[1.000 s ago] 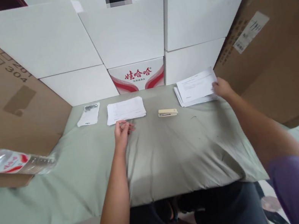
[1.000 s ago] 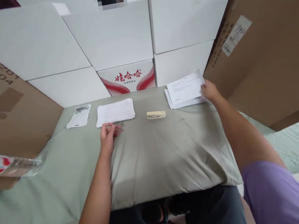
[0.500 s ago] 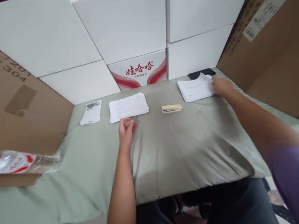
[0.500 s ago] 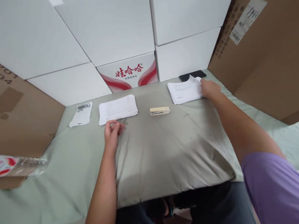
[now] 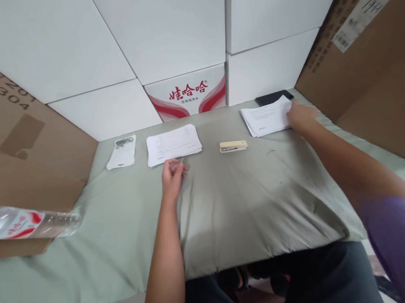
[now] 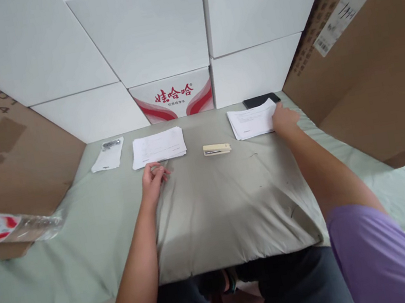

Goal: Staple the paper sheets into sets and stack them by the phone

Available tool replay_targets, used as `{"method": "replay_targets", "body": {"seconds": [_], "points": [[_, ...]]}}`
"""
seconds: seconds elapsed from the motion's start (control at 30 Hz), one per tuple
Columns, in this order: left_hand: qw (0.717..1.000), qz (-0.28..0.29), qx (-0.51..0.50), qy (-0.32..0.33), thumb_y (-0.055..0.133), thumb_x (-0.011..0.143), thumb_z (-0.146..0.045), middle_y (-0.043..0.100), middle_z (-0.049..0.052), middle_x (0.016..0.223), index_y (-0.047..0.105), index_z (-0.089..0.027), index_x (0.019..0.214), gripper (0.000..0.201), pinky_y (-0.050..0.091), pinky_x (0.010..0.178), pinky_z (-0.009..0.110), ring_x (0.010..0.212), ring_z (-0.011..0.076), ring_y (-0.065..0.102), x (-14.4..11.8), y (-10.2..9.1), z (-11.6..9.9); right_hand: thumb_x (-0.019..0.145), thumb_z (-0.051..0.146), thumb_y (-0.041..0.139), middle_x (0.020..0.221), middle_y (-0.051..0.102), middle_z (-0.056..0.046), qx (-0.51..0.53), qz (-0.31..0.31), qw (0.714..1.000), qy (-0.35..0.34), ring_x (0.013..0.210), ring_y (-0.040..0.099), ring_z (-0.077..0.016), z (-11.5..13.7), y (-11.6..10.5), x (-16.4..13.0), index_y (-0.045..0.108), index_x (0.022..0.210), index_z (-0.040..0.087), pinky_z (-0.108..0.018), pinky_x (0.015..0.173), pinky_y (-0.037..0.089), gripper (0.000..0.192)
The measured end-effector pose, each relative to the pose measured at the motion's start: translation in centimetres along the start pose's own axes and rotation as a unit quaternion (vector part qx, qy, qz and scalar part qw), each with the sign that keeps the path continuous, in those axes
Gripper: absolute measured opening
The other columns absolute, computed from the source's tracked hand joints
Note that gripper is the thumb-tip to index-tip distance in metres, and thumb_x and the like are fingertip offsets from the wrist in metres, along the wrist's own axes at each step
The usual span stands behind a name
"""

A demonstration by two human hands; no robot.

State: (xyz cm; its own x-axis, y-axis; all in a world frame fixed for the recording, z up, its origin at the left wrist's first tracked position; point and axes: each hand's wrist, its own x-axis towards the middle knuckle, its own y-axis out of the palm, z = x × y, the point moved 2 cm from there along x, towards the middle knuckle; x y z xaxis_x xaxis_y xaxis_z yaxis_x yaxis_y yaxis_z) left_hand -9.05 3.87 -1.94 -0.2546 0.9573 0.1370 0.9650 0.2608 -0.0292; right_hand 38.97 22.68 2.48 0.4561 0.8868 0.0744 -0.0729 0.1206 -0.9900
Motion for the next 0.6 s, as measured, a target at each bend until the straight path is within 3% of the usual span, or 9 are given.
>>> {"method": "replay_targets", "body": {"seconds": [0.27,0.37,0.47,0.53,0.6], "points": [[1.0,0.01,0.017,0.004,0.076,0.079,-0.051,0.071,-0.001,0.071,0.056,-0.024,0.098,0.039,0.04,0.053,0.024,0.05,0.0112,0.052,0.0,0.0,0.7,0.1,0.019,0.047,0.137,0.049,-0.04,0.029,-0.005,0.999,0.026,0.131,0.043,-0.0357,-0.3,0.6,-0.5,0.057,0.142,0.001,-0.051,0.091,0.031,0.048],[1.0,0.001,0.026,0.001,0.075,0.08,-0.049,0.07,-0.001,0.069,0.057,-0.023,0.097,0.035,0.04,0.053,0.024,0.051,0.0116,0.052,0.0,0.1,0.7,0.098,0.02,0.048,0.145,0.045,-0.036,0.062,-0.056,0.996,0.029,0.132,0.037,-0.0367,0.7,-0.7,-2.5,0.063,0.135,0.004,-0.053,0.096,0.027,0.043],[0.998,-0.016,0.063,0.009,0.071,0.084,-0.046,0.064,-0.003,0.063,0.06,-0.023,0.089,0.026,0.036,0.052,0.024,0.049,0.0113,0.047,0.0,0.0,0.6,0.1,0.031,0.045,0.144,0.049,-0.025,0.158,-0.158,0.973,-0.062,0.129,0.041,-0.0353,4.6,-2.5,-8.4,0.061,0.138,0.015,-0.053,0.1,0.028,0.044],[0.995,-0.031,0.095,0.025,0.068,0.086,-0.043,0.057,-0.004,0.056,0.062,-0.022,0.081,0.023,0.032,0.051,0.024,0.049,0.0115,0.043,0.0,-0.2,0.4,0.101,0.035,0.041,0.139,0.055,-0.02,0.213,-0.147,0.95,-0.173,0.128,0.044,-0.0359,9.0,-2.8,-14.1,0.062,0.135,0.019,-0.055,0.102,0.031,0.043],[0.992,-0.05,0.109,0.037,0.066,0.087,-0.042,0.049,-0.005,0.051,0.062,-0.021,0.075,0.024,0.03,0.051,0.025,0.049,0.0117,0.04,-0.1,-0.4,0.3,0.101,0.03,0.039,0.137,0.06,-0.018,0.252,-0.092,0.914,-0.304,0.128,0.048,-0.0343,14.2,-2.0,-19.8,0.063,0.132,0.019,-0.054,0.106,0.033,0.041]]}}
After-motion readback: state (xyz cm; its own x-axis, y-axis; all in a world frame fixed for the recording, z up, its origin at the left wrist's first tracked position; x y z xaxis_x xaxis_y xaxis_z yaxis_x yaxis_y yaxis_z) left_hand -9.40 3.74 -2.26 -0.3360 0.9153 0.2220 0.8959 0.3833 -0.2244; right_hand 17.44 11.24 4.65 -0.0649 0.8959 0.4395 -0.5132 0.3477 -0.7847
